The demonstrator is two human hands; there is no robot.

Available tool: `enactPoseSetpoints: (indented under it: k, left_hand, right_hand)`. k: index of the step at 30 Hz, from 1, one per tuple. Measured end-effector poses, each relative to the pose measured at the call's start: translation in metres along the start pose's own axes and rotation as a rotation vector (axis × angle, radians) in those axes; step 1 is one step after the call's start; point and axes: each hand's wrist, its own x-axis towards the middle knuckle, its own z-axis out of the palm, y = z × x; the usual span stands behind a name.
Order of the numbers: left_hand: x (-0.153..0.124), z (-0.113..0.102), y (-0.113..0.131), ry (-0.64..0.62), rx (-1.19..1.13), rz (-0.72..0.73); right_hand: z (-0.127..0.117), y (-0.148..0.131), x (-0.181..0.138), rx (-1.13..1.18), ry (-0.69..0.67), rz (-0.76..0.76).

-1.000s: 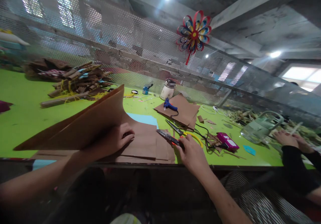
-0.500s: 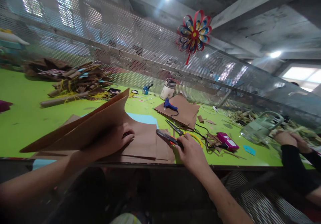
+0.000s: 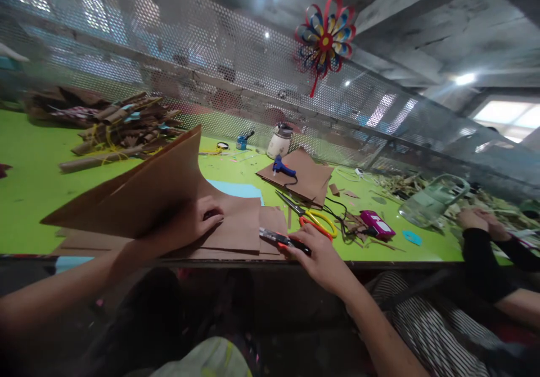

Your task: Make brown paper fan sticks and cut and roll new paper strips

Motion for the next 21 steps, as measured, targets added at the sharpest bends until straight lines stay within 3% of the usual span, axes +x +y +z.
enactPoseSetpoints:
  k: [4, 9, 15, 21]
  left_hand:
    - [0.0, -0.003, 0.003, -0.006, 0.012, -0.03]
    - [0.002, -0.001, 0.002, -0.049, 0.095, -0.039]
    - [0.012, -0.017, 0.008, -0.334, 0.271, 0.229]
    - [0.001, -0.035, -0.001, -0.453, 0.326, 0.263]
  right_hand:
    - [0.0, -0.002, -0.002, 0.102, -0.102, -0.037]
    - [-0.001, 0.002, -0.005, 0.106, -0.131, -0.059]
    - [-0.004, 0.001, -0.003, 0.009, -0.132, -0.086]
    - [0.0, 0.002, -0.005, -0.028, -0.108, -0.107]
